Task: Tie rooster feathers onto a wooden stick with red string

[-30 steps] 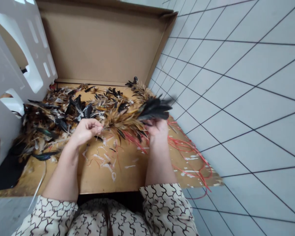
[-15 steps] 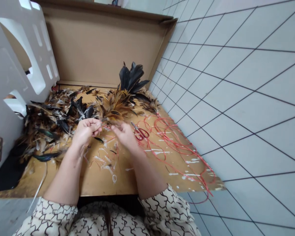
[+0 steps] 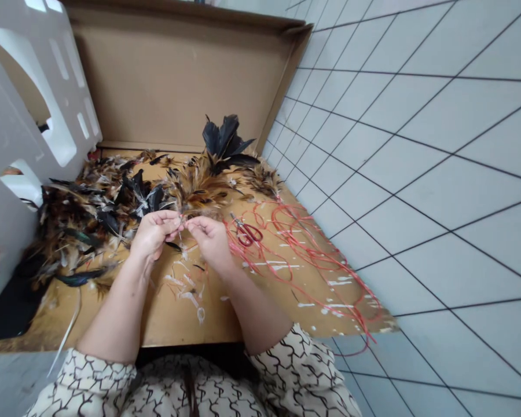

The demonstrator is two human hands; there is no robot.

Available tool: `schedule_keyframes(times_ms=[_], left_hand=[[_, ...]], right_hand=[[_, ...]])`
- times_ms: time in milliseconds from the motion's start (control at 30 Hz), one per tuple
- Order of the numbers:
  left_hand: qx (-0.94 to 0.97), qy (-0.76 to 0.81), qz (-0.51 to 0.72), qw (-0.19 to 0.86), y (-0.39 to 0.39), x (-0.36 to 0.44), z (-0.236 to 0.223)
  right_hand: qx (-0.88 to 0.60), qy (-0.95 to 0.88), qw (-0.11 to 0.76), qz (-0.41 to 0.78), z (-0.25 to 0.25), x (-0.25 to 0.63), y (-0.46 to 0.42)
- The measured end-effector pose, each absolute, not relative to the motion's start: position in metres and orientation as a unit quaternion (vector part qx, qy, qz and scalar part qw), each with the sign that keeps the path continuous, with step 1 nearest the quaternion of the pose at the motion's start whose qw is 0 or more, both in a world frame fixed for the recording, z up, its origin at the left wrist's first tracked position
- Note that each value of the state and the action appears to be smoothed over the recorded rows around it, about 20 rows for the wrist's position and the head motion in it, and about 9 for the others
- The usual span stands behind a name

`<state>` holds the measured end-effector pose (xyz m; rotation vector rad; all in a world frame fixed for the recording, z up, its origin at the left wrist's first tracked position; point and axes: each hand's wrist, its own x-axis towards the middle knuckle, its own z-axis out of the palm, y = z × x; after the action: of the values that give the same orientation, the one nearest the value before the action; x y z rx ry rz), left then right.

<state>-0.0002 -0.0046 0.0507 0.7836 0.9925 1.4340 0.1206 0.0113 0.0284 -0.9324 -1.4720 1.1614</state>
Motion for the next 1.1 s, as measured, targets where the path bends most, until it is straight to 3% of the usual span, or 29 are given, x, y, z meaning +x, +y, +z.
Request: schedule_keyframes(times_ms=[633, 933, 1100], left_hand=[[0.366, 0.493, 0.652, 0.444, -0.004, 0.009, 0.046], [0.276, 0.45, 0.7, 0.481, -0.002, -0.004, 0.052], [0.225, 0.444, 0.694, 0.52, 0.003, -0.013, 0.051]], right_hand=[[-0.379, -0.669, 0.498, 0.401, 0.033, 0.115, -0.001], [-0.386, -0.628, 0.472, 0.483, 0.029, 0.125, 0.02], [-0.484, -0.651, 0.412, 0.415, 0.025, 0.15, 0.046]])
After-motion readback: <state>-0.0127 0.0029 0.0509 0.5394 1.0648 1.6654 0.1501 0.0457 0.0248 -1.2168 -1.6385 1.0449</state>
